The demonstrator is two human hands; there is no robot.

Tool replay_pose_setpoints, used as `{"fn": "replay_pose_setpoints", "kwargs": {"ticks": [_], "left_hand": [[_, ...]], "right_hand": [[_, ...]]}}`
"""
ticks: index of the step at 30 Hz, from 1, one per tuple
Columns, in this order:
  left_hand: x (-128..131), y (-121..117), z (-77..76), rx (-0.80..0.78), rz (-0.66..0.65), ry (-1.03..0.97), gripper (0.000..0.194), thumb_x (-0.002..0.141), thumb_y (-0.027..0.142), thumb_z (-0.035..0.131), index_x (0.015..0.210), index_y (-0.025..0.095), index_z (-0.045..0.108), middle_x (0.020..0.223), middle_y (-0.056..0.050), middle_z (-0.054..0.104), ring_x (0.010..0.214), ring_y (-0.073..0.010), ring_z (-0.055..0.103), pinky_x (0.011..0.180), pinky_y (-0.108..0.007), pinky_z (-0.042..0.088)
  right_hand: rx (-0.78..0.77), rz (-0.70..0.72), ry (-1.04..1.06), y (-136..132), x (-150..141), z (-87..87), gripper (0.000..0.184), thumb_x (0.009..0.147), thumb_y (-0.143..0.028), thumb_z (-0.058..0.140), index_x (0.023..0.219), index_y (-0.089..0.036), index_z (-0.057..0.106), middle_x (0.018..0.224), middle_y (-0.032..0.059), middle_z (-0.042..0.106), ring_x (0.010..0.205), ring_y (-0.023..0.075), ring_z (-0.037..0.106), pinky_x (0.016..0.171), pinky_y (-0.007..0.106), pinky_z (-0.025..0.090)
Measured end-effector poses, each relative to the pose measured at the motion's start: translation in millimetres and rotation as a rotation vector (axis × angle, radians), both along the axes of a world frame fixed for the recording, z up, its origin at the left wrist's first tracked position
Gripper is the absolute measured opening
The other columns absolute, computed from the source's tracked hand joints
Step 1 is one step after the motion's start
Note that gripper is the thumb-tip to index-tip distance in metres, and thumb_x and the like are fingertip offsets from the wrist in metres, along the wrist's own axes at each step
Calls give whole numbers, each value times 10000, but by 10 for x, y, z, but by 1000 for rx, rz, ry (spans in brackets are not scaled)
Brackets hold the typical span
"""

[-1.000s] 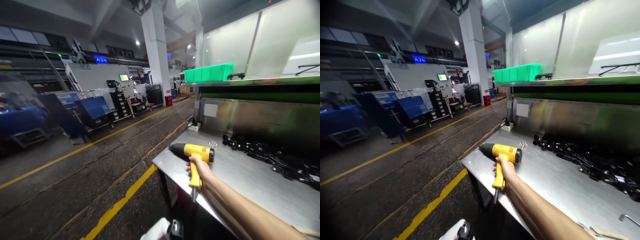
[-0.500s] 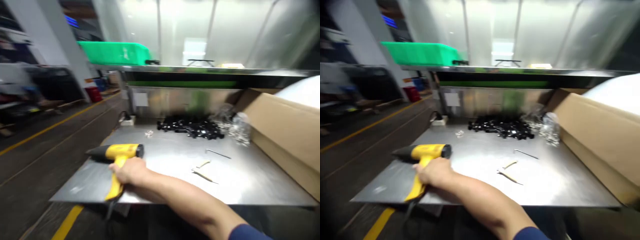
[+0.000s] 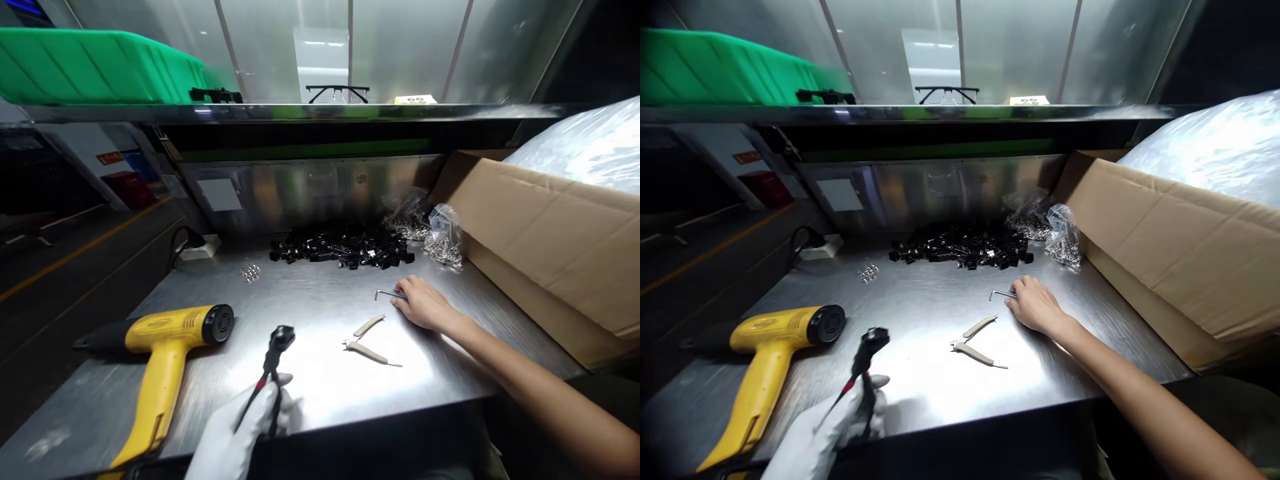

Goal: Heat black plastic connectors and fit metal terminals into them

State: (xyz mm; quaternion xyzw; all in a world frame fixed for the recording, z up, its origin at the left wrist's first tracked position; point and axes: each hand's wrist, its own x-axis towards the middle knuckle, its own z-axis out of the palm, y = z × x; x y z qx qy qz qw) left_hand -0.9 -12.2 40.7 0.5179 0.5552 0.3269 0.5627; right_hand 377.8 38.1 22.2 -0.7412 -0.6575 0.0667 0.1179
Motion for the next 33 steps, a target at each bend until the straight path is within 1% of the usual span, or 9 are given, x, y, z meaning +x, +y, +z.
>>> {"fn": "replay_pose_setpoints", "kwargs": {"ticks": [4, 7, 10, 14, 20, 23, 26, 29, 33], "left_hand": [[384, 158, 123, -63, -80, -61, 539, 864, 631, 625, 1032, 119, 652, 730, -27, 641, 639, -168, 610, 622, -307, 536], [551, 245, 123, -47, -136, -82, 527, 931, 590, 556, 1114, 99, 607, 760, -23, 614, 650, -149, 588, 643, -309, 527], [607, 320, 56, -34, -149, -88, 487, 964, 543, 535, 1151, 98, 594, 798, -30, 615, 689, -145, 592, 676, -307, 524], [605, 361, -26, 3, -159, -76, 444, 994, 506, 495, 1158, 109, 609, 857, -54, 652, 707, -143, 586, 699, -310, 522], [526, 357, -36, 298, -114, 370, 316, 969, 436, 556, 975, 155, 700, 826, -35, 697, 782, -183, 638, 742, -303, 506], [484, 362, -77, 443, -83, 515, 262, 952, 379, 591, 1093, 190, 706, 991, -47, 742, 965, -228, 679, 835, -324, 514], [460, 367, -136, 523, -77, 606, 249, 945, 349, 603, 1131, 211, 694, 1050, -49, 748, 1006, -237, 687, 866, -329, 510], [458, 370, -173, 557, -86, 655, 240, 943, 328, 610, 1153, 233, 678, 1096, -44, 740, 1034, -227, 677, 914, -325, 489], [477, 373, -182, 584, -91, 666, 226, 930, 314, 627, 1137, 236, 677, 1075, -35, 738, 1012, -220, 675, 905, -319, 484]], "right_hand": [[-46, 35, 47, -9, 148, -195, 229, 977, -363, 626, 1080, -162, 660, 1107, 70, 667, 982, 220, 648, 874, 437, 552], [-18, 37, 139, -8, 112, -206, 225, 997, -371, 584, 1032, -158, 645, 964, 43, 665, 839, 187, 642, 792, 390, 549], [24, 61, 289, -36, 37, -106, 231, 1038, -322, 465, 1130, -160, 602, 779, 10, 643, 673, 183, 603, 665, 348, 492], [134, 140, 502, -115, -173, 143, 328, 1038, -325, 436, 1332, -247, 558, 906, 18, 696, 838, 208, 646, 767, 349, 464], [109, 255, 764, -150, -522, 318, 195, 1052, -351, 409, 1168, -275, 546, 827, -40, 640, 706, 152, 610, 619, 278, 481], [57, 281, 803, -135, -621, 252, 274, 1061, -350, 393, 1306, -283, 498, 760, -52, 611, 675, 161, 613, 621, 295, 499], [66, 319, 827, -129, -685, 171, 407, 1060, -400, 418, 1443, -288, 499, 880, -6, 700, 832, 196, 684, 767, 352, 548], [120, 336, 867, -142, -745, 121, 370, 1053, -375, 455, 1367, -256, 611, 1063, 41, 734, 1073, 233, 677, 916, 377, 551], [246, 334, 881, -162, -819, 111, 343, 1044, -289, 495, 1350, -207, 627, 1090, 44, 746, 1114, 214, 672, 972, 344, 552]]}}
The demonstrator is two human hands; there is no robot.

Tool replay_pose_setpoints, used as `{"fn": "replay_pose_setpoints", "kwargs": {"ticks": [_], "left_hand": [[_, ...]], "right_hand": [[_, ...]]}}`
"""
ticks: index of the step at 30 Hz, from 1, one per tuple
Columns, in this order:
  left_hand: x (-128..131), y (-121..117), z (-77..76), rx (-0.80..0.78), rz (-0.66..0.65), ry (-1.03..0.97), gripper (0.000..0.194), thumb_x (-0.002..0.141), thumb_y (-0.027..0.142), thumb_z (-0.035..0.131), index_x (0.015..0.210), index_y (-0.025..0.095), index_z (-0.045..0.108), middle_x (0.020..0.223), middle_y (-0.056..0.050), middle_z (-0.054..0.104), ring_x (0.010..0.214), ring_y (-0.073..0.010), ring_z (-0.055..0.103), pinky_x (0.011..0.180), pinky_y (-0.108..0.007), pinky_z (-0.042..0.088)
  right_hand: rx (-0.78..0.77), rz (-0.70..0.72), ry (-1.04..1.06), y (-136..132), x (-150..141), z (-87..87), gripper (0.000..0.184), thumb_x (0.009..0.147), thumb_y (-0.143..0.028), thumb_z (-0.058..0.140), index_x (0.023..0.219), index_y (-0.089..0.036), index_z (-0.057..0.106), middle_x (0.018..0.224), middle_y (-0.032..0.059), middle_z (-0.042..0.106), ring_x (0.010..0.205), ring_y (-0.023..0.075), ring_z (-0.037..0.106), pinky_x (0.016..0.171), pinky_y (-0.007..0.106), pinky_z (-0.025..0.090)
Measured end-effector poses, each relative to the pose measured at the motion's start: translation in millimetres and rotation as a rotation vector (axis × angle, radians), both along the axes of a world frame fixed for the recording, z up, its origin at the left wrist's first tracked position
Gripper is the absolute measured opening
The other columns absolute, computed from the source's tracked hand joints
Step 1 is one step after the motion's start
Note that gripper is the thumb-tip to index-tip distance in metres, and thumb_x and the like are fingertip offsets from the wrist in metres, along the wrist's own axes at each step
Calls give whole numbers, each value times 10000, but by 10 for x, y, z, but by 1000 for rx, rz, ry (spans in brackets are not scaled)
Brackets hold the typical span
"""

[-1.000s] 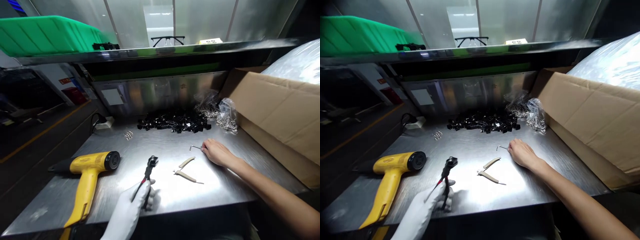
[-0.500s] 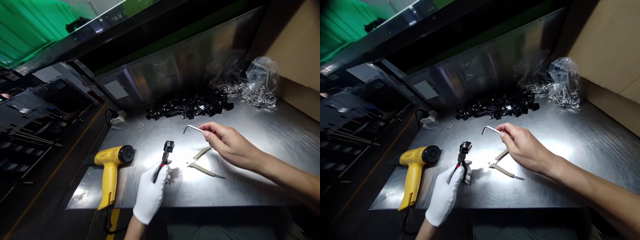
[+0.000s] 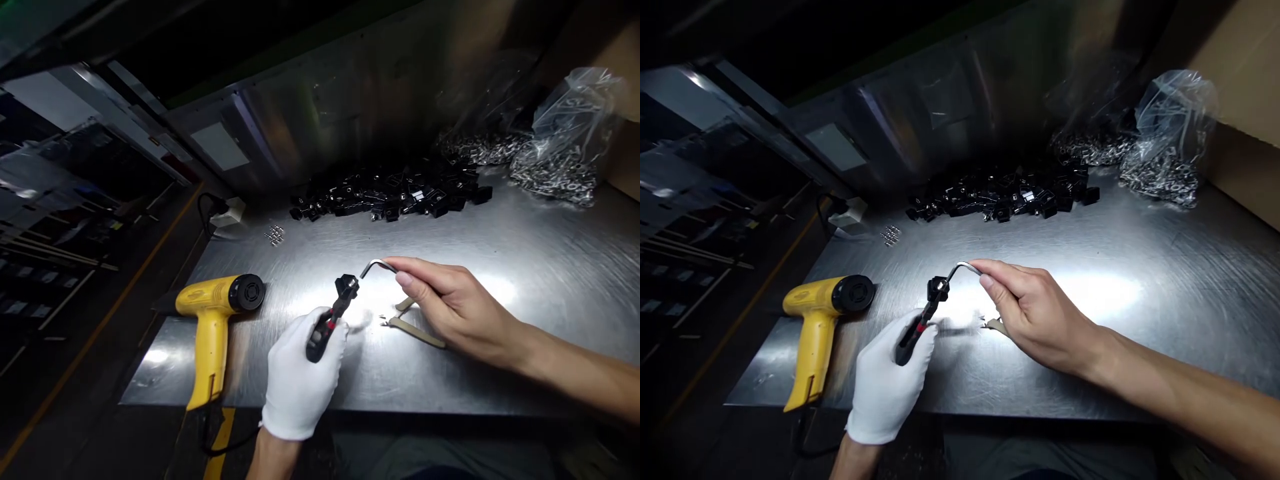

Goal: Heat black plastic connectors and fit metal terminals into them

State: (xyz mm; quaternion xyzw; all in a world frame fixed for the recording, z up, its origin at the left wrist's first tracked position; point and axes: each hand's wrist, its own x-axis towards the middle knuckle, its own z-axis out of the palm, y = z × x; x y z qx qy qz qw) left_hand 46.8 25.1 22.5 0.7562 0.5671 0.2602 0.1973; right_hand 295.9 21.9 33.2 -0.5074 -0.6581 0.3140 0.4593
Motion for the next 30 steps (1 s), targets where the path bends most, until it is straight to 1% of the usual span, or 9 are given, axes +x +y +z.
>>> {"fn": "replay_pose_setpoints", "kwargs": {"ticks": [3, 8, 12, 13, 15, 18, 22, 27, 30], "left_hand": [[17, -1, 5, 5, 1, 2, 219, 925, 301, 630, 1127, 234, 681, 1063, -31, 741, 990, -216, 677, 889, -313, 486], [29, -7, 11, 12, 2, 8, 215, 917, 298, 633, 1111, 229, 692, 1047, -34, 744, 973, -223, 678, 871, -318, 486], [35, -6, 19, 1, 5, 8, 206, 924, 313, 635, 1108, 239, 690, 1017, -22, 741, 940, -206, 676, 849, -308, 483], [37, -5, 24, -5, 5, 4, 204, 927, 317, 632, 1107, 242, 690, 1014, -19, 740, 935, -202, 675, 846, -305, 483], [41, -6, 38, -21, 2, 0, 201, 933, 322, 621, 1106, 246, 691, 1015, -17, 740, 929, -200, 676, 842, -303, 484], [39, -11, 58, -42, -11, 4, 195, 932, 321, 615, 1089, 240, 698, 1019, -22, 743, 925, -205, 679, 837, -304, 488], [28, -26, 71, -62, -35, 23, 178, 926, 327, 623, 1060, 234, 696, 987, -24, 739, 887, -199, 676, 806, -295, 489], [50, -11, 92, -71, -94, 46, 186, 933, 363, 606, 1013, 215, 686, 916, -36, 729, 819, -203, 666, 734, -292, 477], [95, 17, 111, -74, -134, 53, 215, 970, 377, 540, 939, 212, 674, 833, -32, 712, 754, -191, 650, 700, -284, 461]], "right_hand": [[106, -4, -22, 0, -32, 4, 356, 1034, -218, 511, 1373, -168, 607, 1238, 52, 715, 1144, 185, 660, 1040, 315, 518], [118, 23, -34, 2, -53, -19, 371, 1030, -183, 516, 1394, -168, 587, 1168, 35, 740, 995, 142, 698, 906, 265, 569], [115, 37, -32, -6, -65, -57, 372, 1030, -177, 511, 1395, -185, 581, 1194, 36, 722, 988, 145, 686, 900, 281, 556], [95, 47, -27, -8, -67, -64, 363, 1034, -187, 503, 1388, -195, 580, 1152, 34, 728, 936, 147, 686, 858, 292, 559], [16, 85, -18, -15, -66, -67, 315, 1049, -227, 470, 1345, -212, 578, 927, 8, 720, 739, 145, 649, 687, 301, 536], [-104, 143, -14, -31, -49, -50, 206, 1062, -277, 431, 1219, -226, 554, 650, -62, 552, 539, 130, 495, 526, 298, 406], [-135, 177, 33, -53, -15, -17, 110, 1057, -270, 446, 1109, -222, 531, 576, -103, 448, 493, 102, 412, 516, 276, 362], [-100, 165, 166, -62, -1, -32, 291, 1050, -267, 471, 1331, -251, 546, 574, -103, 441, 493, 91, 411, 489, 253, 327], [-126, 119, 268, -67, -15, -50, 342, 1041, -307, 504, 1371, -272, 588, 579, -87, 419, 510, 94, 418, 487, 247, 338]]}}
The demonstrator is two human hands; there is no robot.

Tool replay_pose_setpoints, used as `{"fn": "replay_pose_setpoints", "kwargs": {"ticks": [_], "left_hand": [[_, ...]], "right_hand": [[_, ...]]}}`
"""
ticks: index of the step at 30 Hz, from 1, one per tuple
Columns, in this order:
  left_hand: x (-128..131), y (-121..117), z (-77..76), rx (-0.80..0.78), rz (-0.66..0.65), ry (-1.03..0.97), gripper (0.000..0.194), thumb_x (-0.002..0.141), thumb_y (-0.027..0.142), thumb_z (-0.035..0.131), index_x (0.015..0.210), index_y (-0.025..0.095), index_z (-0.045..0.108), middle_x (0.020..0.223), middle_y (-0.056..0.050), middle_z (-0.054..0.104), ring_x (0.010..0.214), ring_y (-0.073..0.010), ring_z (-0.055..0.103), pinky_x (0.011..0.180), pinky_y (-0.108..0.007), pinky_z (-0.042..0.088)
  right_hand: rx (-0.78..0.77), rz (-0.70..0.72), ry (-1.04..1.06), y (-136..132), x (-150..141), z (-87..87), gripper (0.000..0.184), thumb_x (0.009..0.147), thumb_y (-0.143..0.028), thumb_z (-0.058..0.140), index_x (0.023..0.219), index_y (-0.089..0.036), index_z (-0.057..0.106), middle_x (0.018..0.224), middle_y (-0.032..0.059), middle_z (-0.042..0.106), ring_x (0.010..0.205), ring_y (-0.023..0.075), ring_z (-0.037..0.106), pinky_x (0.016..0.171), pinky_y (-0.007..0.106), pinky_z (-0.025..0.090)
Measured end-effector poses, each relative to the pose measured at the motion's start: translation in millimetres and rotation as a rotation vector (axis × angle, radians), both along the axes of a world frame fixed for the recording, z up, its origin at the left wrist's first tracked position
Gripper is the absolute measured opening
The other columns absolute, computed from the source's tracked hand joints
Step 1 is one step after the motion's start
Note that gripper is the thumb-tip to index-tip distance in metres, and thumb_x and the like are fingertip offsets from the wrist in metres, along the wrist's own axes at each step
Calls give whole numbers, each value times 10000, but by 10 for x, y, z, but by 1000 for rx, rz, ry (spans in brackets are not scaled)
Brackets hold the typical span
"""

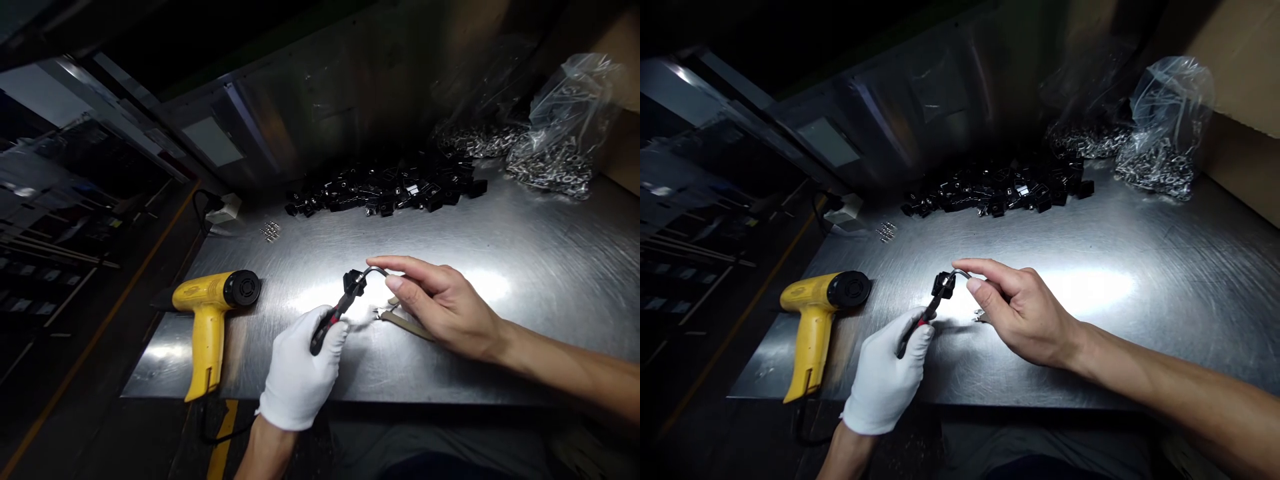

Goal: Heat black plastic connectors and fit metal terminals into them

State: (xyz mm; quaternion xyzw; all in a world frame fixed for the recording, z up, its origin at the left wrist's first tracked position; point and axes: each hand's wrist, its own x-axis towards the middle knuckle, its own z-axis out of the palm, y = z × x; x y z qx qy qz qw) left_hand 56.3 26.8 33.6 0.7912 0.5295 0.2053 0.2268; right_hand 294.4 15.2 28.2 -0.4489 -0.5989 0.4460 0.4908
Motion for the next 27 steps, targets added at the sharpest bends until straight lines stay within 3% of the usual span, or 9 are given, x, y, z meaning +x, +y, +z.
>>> {"fn": "replay_pose_setpoints", "kwargs": {"ticks": [8, 19, 27], "left_hand": [[172, 11, 35, -7, 15, 76, 337, 1014, 354, 431, 749, 211, 581, 659, 4, 634, 588, -143, 551, 574, -260, 393], [376, -19, 54, -52, 71, 134, 346, 1027, 399, 410, 806, 221, 609, 720, 8, 644, 645, -155, 568, 609, -267, 386], [425, -35, 32, -73, 136, 154, 378, 1020, 449, 408, 767, 225, 577, 691, 13, 630, 633, -152, 553, 613, -279, 360]], "right_hand": [[-81, -86, 158, -27, -13, 16, 369, 1021, -350, 558, 1365, -239, 632, 547, -93, 338, 478, 81, 301, 424, 244, 249], [-77, -240, 182, -48, -11, -61, 367, 1000, -349, 570, 1333, -230, 668, 559, -52, 440, 509, 132, 432, 486, 281, 431], [-61, -297, 218, -51, -101, -119, 345, 1009, -316, 569, 1330, -225, 659, 539, -82, 390, 481, 92, 371, 447, 240, 330]]}}
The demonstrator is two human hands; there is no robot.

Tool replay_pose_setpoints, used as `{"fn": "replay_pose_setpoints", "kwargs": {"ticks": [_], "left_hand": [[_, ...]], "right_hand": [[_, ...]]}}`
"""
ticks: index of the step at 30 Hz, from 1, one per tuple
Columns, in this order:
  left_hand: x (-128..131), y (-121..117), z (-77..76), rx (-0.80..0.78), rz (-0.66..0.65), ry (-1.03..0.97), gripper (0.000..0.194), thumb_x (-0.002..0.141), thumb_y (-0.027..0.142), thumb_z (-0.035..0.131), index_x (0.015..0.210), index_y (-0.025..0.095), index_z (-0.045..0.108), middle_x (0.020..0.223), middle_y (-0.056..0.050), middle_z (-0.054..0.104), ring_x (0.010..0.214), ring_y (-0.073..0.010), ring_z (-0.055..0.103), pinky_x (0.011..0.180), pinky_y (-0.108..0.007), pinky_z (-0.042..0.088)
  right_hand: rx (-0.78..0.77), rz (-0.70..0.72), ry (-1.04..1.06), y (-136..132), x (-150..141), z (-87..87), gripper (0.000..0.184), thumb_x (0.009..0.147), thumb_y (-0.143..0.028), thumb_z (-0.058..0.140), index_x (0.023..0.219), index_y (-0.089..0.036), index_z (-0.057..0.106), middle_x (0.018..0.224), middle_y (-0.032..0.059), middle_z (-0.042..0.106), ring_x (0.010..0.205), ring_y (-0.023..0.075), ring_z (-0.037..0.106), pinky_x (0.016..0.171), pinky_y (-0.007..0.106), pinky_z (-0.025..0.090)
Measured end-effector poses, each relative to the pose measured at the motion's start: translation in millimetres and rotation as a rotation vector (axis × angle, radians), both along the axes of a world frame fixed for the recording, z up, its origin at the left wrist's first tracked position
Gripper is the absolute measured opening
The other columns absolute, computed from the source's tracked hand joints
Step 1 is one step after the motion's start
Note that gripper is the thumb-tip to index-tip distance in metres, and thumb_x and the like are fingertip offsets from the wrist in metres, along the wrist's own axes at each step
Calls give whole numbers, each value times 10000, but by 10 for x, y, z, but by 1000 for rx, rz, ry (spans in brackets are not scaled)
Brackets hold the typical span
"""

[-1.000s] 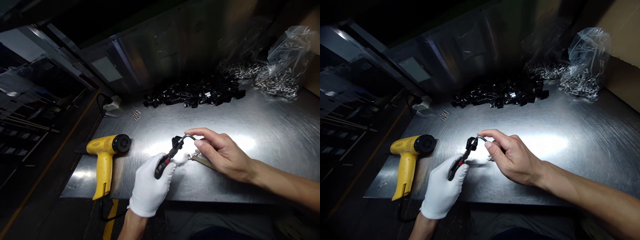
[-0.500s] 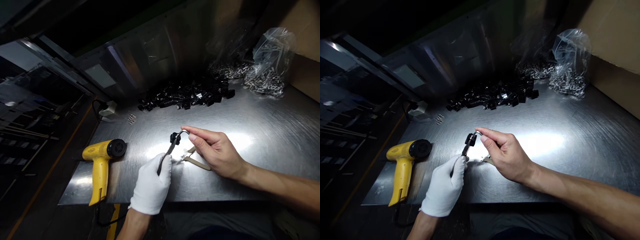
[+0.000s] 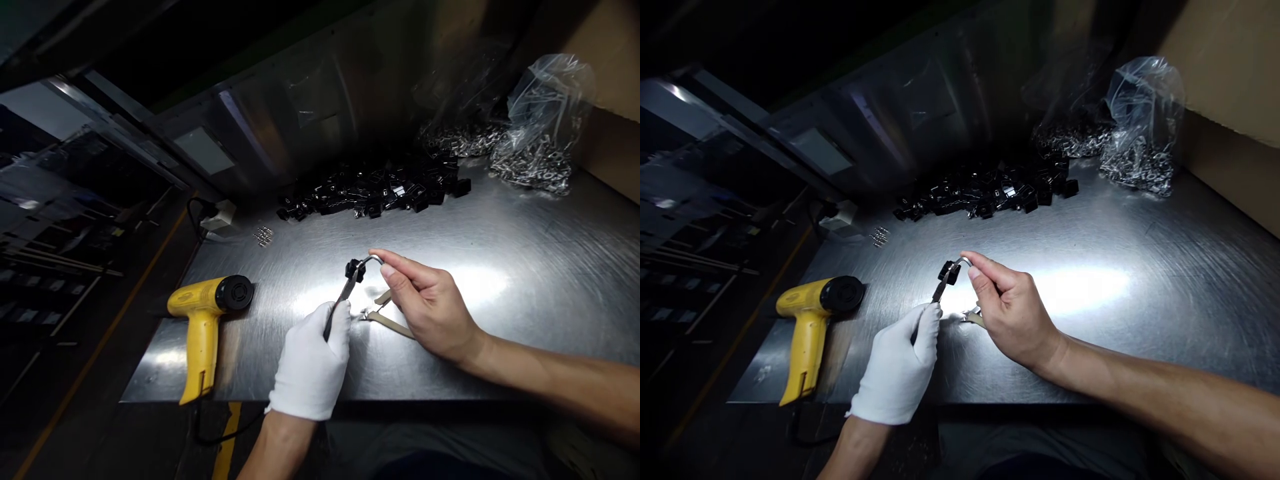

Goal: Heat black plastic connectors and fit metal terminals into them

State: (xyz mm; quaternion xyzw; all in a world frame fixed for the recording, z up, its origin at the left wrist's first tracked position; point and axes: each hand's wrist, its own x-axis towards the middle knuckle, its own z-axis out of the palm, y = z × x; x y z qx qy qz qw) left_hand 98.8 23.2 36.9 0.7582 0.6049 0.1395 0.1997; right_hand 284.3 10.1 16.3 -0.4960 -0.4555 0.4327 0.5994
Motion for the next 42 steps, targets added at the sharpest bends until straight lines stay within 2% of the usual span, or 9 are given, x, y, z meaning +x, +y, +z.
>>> {"fn": "replay_pose_setpoints", "kwargs": {"ticks": [13, 18, 21, 24, 33, 38, 42], "left_hand": [[139, -3, 13, -19, 74, -29, 418, 1005, 517, 418, 771, 240, 628, 656, 28, 629, 612, -142, 548, 602, -285, 352], [265, -18, -5, -14, 100, -112, 461, 1014, 518, 396, 703, 219, 560, 594, 40, 561, 570, -120, 490, 575, -273, 329], [323, -17, -11, 3, 99, -143, 458, 1010, 509, 410, 685, 213, 538, 571, 41, 528, 560, -119, 466, 565, -266, 329], [324, -27, -7, 31, 71, -152, 438, 1011, 490, 423, 710, 208, 573, 599, 33, 561, 571, -122, 491, 577, -265, 349], [156, -18, -69, 131, 14, -49, 385, 1007, 477, 443, 807, 210, 637, 707, 3, 653, 665, -154, 608, 642, -286, 408], [-97, 91, -74, 124, -76, 76, 404, 996, 508, 443, 790, 206, 615, 723, -8, 649, 643, -150, 580, 617, -283, 397], [-223, 161, -21, 122, -143, 170, 413, 994, 508, 443, 753, 207, 591, 664, 8, 620, 579, -137, 550, 576, -271, 368]], "right_hand": [[39, -89, -32, 15, -51, -28, 368, 1001, -291, 557, 1337, -170, 648, 560, -79, 403, 469, 96, 377, 422, 254, 329], [73, -142, -44, 43, -49, -22, 372, 1001, -280, 545, 1345, -173, 640, 557, -80, 408, 478, 106, 385, 442, 267, 354], [86, -160, -41, 50, -32, -15, 371, 1007, -281, 535, 1350, -187, 637, 559, -83, 390, 475, 106, 365, 438, 269, 336], [94, -150, -38, 32, -25, -2, 369, 1004, -271, 544, 1352, -191, 637, 557, -83, 386, 473, 108, 362, 439, 274, 326], [10, -53, 68, -32, 22, 47, 355, 1002, -311, 569, 1340, -234, 649, 573, -74, 392, 498, 107, 379, 436, 262, 319], [-105, 88, 51, -34, 86, 91, 352, 1006, -371, 576, 1327, -253, 659, 546, -83, 383, 477, 88, 347, 419, 228, 294], [-157, 140, -11, -26, 130, 103, 385, 1009, -379, 562, 1360, -240, 637, 537, -82, 385, 465, 89, 354, 394, 215, 289]]}}
